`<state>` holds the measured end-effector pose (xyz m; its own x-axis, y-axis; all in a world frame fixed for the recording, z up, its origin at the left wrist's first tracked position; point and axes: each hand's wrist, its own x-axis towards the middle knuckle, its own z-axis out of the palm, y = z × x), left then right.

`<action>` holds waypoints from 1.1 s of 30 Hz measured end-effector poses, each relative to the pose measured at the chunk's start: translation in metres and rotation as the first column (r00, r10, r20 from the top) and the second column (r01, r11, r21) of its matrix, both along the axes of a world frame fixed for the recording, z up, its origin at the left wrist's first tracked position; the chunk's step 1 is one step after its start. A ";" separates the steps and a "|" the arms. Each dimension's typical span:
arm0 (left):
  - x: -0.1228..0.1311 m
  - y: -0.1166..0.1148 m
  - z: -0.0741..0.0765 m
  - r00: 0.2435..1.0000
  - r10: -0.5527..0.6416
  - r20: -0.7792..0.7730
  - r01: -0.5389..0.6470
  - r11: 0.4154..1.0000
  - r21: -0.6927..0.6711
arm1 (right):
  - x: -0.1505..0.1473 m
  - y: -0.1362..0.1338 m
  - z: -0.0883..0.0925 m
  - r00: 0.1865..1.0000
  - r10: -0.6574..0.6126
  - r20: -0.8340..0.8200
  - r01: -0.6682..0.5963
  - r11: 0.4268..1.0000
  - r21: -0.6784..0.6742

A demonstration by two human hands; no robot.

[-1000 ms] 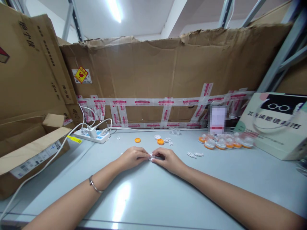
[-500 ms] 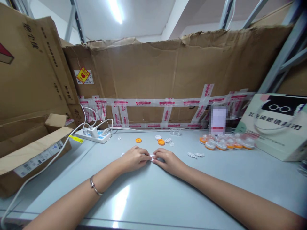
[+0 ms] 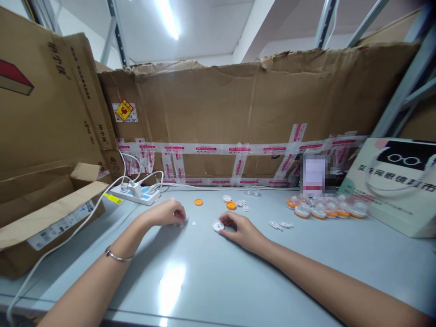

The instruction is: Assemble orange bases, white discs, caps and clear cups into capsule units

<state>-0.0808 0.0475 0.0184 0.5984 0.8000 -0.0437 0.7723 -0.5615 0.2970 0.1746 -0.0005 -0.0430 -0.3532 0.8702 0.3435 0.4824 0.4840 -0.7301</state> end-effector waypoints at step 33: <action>0.071 -0.024 -0.049 0.956 -0.283 -0.077 0.280 0.804 0.526 | 0.000 0.006 -0.007 0.996 0.075 -0.057 -0.072 0.996 0.045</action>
